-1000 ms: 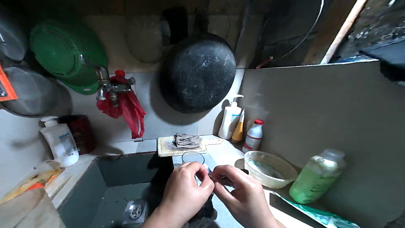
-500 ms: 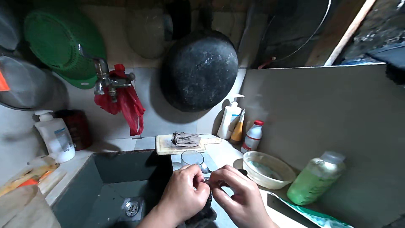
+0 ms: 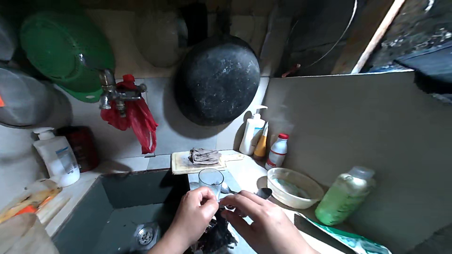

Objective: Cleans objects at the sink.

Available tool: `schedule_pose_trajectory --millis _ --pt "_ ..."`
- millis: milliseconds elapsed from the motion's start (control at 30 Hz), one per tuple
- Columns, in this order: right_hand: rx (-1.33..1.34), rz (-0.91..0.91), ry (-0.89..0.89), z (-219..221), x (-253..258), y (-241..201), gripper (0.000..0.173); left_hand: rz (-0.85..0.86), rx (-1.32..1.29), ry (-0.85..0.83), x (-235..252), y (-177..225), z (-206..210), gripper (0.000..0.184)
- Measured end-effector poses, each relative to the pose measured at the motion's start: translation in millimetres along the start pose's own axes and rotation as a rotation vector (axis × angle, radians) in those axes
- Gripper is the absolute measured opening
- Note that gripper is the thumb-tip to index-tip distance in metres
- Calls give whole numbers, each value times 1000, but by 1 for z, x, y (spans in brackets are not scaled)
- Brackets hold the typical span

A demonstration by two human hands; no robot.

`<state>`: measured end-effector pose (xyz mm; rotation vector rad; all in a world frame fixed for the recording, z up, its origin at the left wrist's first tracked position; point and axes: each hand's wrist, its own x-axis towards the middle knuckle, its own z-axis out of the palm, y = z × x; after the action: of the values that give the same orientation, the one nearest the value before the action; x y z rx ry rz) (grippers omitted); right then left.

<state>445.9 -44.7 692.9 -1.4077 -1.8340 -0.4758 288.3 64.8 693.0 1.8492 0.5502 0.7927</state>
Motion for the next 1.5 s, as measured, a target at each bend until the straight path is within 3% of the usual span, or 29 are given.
schedule_pose_trajectory --millis 167,300,400,467,633,833,1067,1167,1267,1367,1500 --pt "-75 62 -14 -3 6 -12 17 22 -52 30 -1 4 7 13" --pt "-97 -121 107 12 4 -2 12 83 -2 79 0 1 9 15" --pt "-31 -198 105 7 6 4 10 277 179 171 -5 -3 14 16" --pt "124 -129 114 -4 10 9 9 330 266 197 -7 -5 14 15" --pt "589 167 66 -39 29 18 8 87 167 102 -3 -19 -4 18" --pt "750 297 -68 -32 37 22 7 215 -20 99 2 15 -19 10" --pt "742 249 -72 -25 36 19 8 262 56 109 4 23 -12 12" --pt "546 147 -77 -23 39 16 7 243 53 24 4 24 -6 24" --pt "327 31 -46 -27 50 11 8 170 110 -48 4 23 -1 17" --pt "273 10 62 -39 62 5 6 128 196 -142 3 15 4 16" --pt "223 57 -29 -45 65 7 8 100 90 -45 5 10 3 12"
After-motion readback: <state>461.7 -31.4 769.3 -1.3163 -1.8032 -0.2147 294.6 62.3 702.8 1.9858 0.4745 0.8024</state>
